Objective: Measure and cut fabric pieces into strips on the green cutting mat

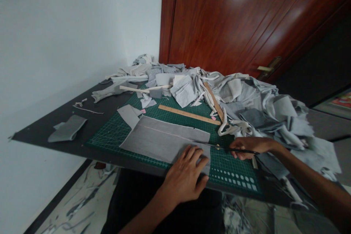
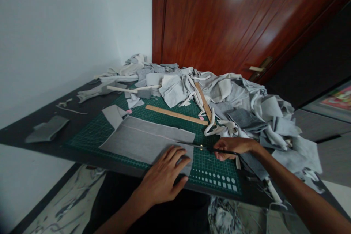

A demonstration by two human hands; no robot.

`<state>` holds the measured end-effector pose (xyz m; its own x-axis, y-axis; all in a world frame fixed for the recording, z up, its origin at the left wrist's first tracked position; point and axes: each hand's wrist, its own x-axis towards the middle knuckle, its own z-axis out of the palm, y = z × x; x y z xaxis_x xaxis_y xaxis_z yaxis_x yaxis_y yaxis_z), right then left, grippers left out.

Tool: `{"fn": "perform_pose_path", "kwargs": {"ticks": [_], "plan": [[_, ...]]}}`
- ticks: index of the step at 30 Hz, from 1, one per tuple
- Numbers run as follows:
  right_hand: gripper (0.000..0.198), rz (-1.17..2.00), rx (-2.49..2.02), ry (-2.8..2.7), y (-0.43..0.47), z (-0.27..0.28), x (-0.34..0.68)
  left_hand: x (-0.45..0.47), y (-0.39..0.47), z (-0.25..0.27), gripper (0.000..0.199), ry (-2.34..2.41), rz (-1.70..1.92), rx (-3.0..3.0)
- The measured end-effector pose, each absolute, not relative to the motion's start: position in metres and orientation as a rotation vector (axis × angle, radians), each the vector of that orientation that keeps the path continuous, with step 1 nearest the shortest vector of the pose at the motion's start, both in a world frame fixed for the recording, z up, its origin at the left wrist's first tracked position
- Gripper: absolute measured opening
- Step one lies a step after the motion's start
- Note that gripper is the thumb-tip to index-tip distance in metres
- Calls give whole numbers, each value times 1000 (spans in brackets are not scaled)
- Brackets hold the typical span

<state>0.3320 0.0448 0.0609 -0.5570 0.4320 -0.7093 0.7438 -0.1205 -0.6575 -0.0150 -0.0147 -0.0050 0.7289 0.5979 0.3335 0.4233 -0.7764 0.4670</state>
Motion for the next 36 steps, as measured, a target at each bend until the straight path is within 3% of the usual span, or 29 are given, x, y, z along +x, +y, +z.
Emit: {"fn": "perform_pose_path", "kwargs": {"ticks": [5, 11, 26, 36], "plan": [[55, -1799, 1501, 1791, 43, 57, 331, -15, -14, -6, 43, 782, 670, 2579], [47, -1979, 1465, 1797, 41, 50, 335, -14, -14, -6, 43, 783, 679, 2589], [52, -2143, 1424, 1661, 35, 42, 335, -15, -14, -9, 44, 790, 682, 2611], [46, -2108, 1512, 1650, 32, 39, 336, -14, -13, -7, 44, 785, 677, 2611]]}}
